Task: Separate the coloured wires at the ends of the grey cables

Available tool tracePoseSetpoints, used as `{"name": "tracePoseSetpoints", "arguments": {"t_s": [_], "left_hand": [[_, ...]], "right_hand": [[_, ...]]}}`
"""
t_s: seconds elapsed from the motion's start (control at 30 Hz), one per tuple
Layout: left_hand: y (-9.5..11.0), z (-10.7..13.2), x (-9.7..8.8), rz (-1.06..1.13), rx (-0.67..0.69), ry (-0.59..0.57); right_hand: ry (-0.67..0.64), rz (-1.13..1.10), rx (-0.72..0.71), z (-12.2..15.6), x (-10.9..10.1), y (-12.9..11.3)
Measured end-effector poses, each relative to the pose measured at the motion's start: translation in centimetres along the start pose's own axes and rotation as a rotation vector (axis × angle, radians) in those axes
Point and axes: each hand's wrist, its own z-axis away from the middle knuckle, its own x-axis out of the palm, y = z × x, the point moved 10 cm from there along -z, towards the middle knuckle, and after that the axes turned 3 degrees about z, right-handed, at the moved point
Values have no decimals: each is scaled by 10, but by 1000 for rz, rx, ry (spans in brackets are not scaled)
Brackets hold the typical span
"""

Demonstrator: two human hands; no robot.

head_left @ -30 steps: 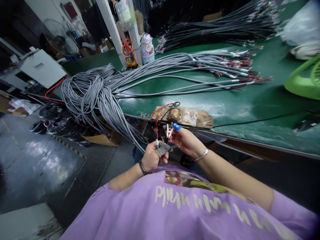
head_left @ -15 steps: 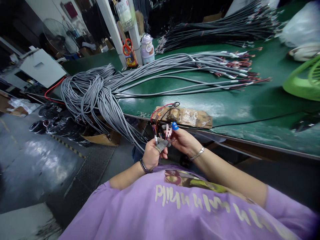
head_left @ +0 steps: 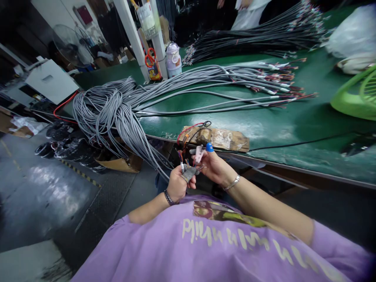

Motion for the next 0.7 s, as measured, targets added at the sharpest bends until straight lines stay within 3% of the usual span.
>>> {"name": "tracePoseSetpoints", "arguments": {"t_s": [0.23, 0.33, 0.53, 0.6, 0.7], "left_hand": [[-8, 5, -7, -90, -18, -44], [-9, 5, -1, -172, -46, -98], [-26, 9, 18, -291, -233, -263], [-25, 8, 18, -297, -226, -267], [-15, 4, 9, -246, -138, -176]], "right_hand": [[-120, 252, 170, 22, -3, 10], [-104, 490, 87, 28, -7, -1], [-182, 839, -79, 37, 11, -13], [-153, 858, -110, 39, 10, -18], [-50, 782, -129, 42, -2, -26]]}}
